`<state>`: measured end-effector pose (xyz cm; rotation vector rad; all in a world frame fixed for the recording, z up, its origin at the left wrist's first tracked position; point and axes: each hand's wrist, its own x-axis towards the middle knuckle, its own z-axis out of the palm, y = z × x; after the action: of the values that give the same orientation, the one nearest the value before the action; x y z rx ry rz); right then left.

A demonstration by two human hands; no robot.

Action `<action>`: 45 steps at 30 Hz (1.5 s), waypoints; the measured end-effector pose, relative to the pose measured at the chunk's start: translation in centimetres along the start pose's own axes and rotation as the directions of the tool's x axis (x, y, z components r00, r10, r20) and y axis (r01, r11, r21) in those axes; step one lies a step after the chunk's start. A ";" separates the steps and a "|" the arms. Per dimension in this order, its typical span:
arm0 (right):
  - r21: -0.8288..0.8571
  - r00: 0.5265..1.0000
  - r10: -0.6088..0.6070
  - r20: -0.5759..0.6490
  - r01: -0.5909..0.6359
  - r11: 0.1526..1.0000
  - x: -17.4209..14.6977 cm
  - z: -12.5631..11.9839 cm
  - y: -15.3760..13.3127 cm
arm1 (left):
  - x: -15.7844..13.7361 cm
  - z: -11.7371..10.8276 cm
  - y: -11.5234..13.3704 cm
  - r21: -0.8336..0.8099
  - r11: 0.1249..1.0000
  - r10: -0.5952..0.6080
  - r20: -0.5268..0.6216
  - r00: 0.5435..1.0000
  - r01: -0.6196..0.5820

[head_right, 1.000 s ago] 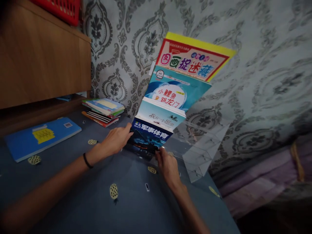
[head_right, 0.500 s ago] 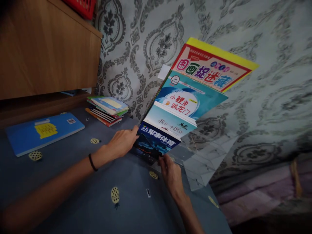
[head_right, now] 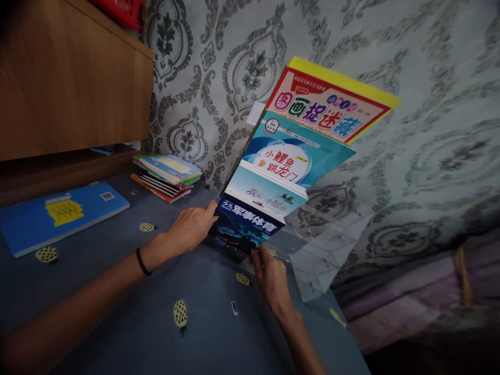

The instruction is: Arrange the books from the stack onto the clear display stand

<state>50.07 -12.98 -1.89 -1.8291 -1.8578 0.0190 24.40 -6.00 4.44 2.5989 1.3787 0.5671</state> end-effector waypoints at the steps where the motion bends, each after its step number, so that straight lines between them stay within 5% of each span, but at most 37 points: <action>1: -0.005 1.000 -0.001 0.002 0.001 1.000 0.0 0.0 0.0 | 0.0 0.0 0.0 0.000 1.000 0.003 0.000 1.000 -0.003; 23: 0.032 1.000 -0.003 0.004 0.002 0.999 -0.1 -0.1 -0.6 | 0.1 0.7 0.1 0.016 1.000 -0.016 -0.039 0.999 0.017; 37: -0.030 0.993 0.087 -0.080 -0.089 0.996 -0.7 0.7 -0.8 | 0.1 0.6 -0.4 0.019 0.999 0.050 -0.012 0.999 -0.050; 45: -0.047 0.992 0.031 -0.120 -0.037 0.998 -1.0 0.6 -1.3 | -0.2 0.1 -0.4 -0.012 0.998 0.057 0.008 0.998 -0.057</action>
<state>48.58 -13.79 -2.25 -1.8531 -1.7587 -0.1229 24.07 -5.90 4.18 2.6356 1.2982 0.5704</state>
